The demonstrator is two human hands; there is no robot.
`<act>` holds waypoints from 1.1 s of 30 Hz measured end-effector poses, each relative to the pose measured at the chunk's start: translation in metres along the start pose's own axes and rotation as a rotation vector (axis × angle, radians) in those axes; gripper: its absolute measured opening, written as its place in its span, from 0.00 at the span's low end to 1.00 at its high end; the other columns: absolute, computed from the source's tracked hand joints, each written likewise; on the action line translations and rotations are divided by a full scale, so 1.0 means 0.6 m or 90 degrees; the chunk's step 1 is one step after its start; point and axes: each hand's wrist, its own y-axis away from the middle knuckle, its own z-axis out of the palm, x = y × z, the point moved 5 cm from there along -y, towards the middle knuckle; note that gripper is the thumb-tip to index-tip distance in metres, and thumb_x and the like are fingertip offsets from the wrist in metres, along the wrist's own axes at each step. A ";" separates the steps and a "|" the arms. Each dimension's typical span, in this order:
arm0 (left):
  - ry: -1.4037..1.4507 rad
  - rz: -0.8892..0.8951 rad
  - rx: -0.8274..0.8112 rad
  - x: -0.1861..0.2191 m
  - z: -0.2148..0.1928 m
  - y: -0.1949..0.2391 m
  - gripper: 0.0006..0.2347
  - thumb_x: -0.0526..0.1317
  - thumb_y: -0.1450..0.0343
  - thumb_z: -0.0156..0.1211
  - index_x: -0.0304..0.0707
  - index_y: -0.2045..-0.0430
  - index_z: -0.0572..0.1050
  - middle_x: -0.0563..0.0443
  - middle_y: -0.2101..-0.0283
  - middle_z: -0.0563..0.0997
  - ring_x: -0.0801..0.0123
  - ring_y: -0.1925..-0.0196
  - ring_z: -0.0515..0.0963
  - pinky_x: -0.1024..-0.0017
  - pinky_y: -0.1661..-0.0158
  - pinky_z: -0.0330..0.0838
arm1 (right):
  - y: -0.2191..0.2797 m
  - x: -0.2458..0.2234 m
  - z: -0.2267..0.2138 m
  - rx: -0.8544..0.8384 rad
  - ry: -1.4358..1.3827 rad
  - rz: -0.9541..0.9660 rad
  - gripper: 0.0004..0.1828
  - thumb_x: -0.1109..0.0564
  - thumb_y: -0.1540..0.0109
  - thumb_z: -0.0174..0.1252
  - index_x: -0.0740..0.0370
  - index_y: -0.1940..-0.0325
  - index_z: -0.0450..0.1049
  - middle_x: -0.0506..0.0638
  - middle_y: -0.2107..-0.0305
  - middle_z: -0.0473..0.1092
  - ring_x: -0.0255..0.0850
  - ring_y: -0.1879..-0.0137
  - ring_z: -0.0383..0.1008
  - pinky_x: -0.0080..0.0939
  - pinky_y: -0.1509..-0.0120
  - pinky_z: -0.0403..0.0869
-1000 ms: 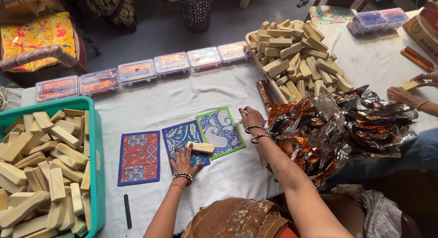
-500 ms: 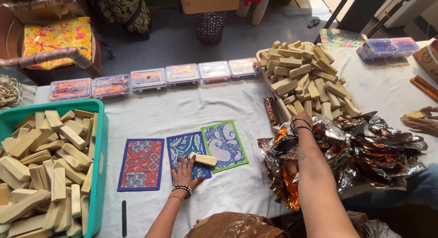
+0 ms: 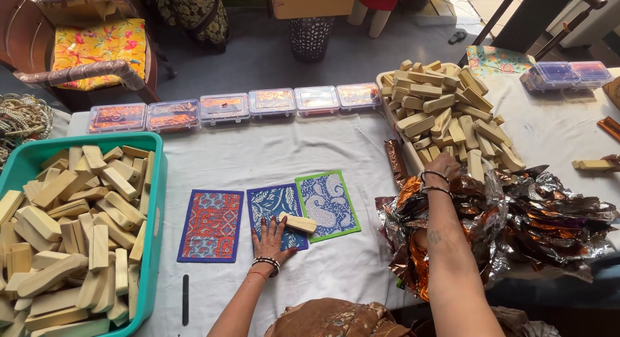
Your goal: The person picks up small wooden blocks from a tray and wraps them individually in foil. They use a white cloth to wipe the blocks before wrapping and place the wrapped items on the table.
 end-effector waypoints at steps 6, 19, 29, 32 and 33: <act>0.082 0.027 0.087 -0.005 0.044 -0.068 0.41 0.58 0.35 0.69 0.55 0.30 0.50 0.48 0.21 0.40 0.57 0.21 0.36 0.42 0.29 0.37 | 0.156 -0.099 -0.088 0.151 -0.117 -0.137 0.18 0.60 0.40 0.65 0.58 0.46 0.77 0.56 0.53 0.77 0.46 0.51 0.79 0.46 0.46 0.76; 0.007 0.187 0.241 0.024 0.028 -0.059 0.21 0.45 0.33 0.66 0.48 0.45 0.71 0.54 0.47 0.77 0.63 0.42 0.72 0.57 0.42 0.61 | 0.388 -0.167 0.186 -0.253 -0.405 -0.213 0.20 0.55 0.43 0.67 0.55 0.46 0.80 0.55 0.58 0.80 0.44 0.54 0.79 0.43 0.47 0.75; 0.864 0.118 0.065 0.035 0.050 -0.123 0.21 0.46 0.22 0.41 0.37 0.35 0.64 0.36 0.45 0.75 0.54 0.48 0.76 0.61 0.50 0.71 | 0.685 -0.277 -0.028 -0.050 -0.745 -0.572 0.16 0.55 0.31 0.52 0.60 0.42 0.77 0.56 0.41 0.72 0.51 0.33 0.68 0.52 0.28 0.63; 0.853 0.160 0.093 0.059 0.009 -0.112 0.21 0.48 0.21 0.40 0.33 0.38 0.67 0.44 0.41 0.77 0.64 0.42 0.77 0.69 0.46 0.72 | 0.695 -0.315 -0.061 0.020 -0.657 -0.679 0.17 0.57 0.30 0.48 0.60 0.43 0.78 0.56 0.36 0.70 0.60 0.24 0.56 0.60 0.22 0.49; 0.921 0.054 0.016 0.065 0.001 -0.106 0.22 0.50 0.20 0.37 0.33 0.42 0.71 0.45 0.46 0.82 0.65 0.46 0.81 0.72 0.50 0.76 | 0.684 -0.326 -0.071 0.041 -0.642 -0.670 0.17 0.56 0.31 0.46 0.59 0.47 0.79 0.55 0.38 0.71 0.61 0.23 0.53 0.61 0.21 0.46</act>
